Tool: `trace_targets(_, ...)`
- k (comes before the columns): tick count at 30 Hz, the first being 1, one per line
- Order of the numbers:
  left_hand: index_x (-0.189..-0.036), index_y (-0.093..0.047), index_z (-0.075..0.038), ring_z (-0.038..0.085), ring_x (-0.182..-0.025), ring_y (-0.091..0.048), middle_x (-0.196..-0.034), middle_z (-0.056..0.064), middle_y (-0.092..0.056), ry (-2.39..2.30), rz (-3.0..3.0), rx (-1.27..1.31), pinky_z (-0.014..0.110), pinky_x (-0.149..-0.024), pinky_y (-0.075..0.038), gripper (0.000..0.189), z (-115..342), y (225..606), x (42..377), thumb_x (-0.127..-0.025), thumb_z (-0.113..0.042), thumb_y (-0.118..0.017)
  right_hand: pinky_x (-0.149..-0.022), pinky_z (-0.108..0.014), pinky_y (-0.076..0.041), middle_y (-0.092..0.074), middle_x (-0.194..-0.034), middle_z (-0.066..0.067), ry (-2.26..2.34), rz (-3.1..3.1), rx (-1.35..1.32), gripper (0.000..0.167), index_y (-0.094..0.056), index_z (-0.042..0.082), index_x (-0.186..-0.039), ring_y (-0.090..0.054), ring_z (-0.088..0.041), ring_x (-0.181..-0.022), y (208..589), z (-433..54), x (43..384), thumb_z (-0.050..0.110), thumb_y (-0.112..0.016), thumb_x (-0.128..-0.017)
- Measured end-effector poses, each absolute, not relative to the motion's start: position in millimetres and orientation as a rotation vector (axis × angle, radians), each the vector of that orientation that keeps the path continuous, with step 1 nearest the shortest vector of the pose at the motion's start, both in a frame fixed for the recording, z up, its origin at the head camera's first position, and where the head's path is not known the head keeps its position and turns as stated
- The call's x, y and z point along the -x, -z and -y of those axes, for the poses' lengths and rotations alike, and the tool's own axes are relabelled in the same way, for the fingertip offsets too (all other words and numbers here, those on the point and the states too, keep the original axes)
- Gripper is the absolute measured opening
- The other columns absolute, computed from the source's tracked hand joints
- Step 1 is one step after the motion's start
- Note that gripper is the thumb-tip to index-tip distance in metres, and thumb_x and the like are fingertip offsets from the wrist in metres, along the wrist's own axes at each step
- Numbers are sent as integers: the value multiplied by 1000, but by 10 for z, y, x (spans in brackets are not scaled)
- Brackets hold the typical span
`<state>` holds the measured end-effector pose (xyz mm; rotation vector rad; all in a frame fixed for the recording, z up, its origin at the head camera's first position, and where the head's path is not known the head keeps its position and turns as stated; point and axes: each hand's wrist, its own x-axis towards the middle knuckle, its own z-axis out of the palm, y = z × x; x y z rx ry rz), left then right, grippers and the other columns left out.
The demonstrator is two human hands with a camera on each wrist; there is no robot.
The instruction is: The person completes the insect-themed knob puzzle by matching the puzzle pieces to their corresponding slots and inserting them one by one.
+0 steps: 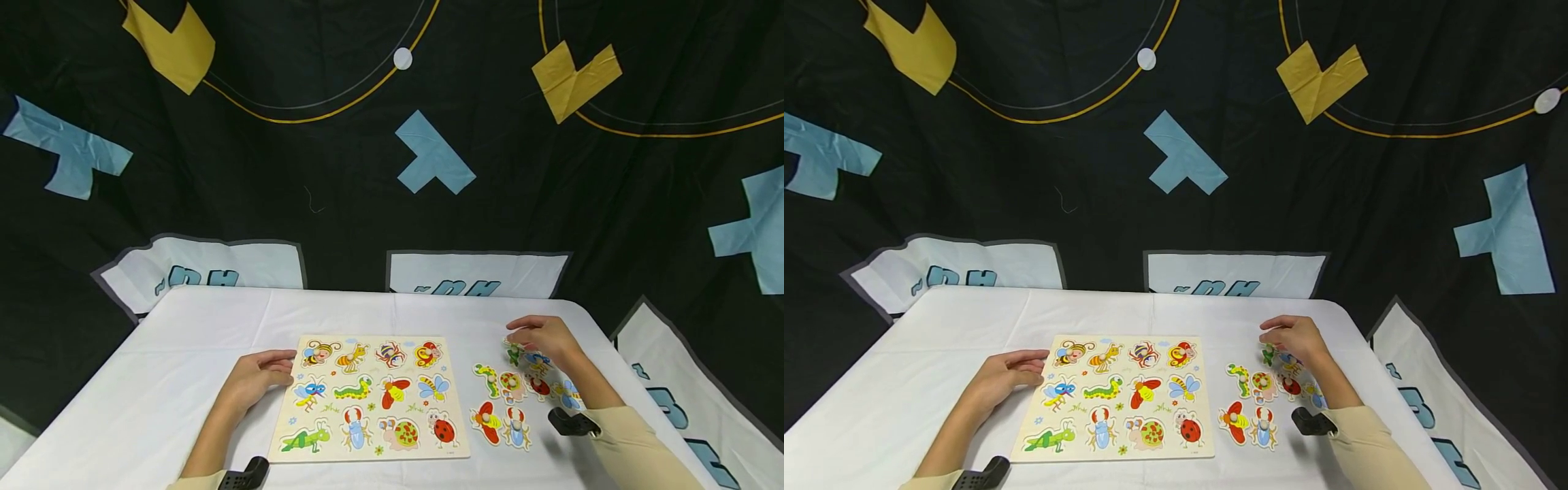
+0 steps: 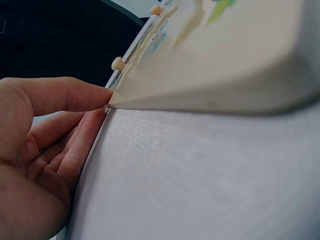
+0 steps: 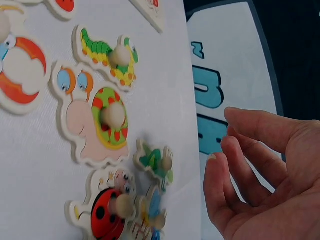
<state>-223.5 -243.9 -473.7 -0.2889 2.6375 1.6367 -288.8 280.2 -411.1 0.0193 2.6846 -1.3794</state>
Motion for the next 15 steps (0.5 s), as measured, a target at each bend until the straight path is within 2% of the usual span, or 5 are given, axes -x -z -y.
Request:
trace_targets(6,-131,-67,-3,10,-88,-66,-101,5,-74,-1624,-2636,307,25,-83,-45,56,2425,4722,2228,-77,-7,-81,-93,-42,-55,-71,-124,-16,1364,-2685,-58,39,-68,-2,-125,-65,-33,-110,4155,-2910,2856,22,-69,-95)
trace_targets(11,-131,-67,-5,12,-91,-65,-103,4,-74,-1611,-2640,318,28,-86,-45,55,2412,4712,2223,-78,-9,-80,-94,-44,-54,-71,-123,-16,1340,-2692,-102,40,-68,-1,-126,-65,-29,-106,4178,-3007,2835,24,-70,-94)
trace_targets(15,-131,-67,-5,13,-91,-64,-102,3,-73,-1611,-2634,327,29,-86,-45,55,2412,4722,2222,-78,-9,-80,-88,-38,-54,-73,-120,-13,1332,-2688,-142,39,-69,0,-124,-65,-26,-103,4208,-3094,2836,23,-71,-93)
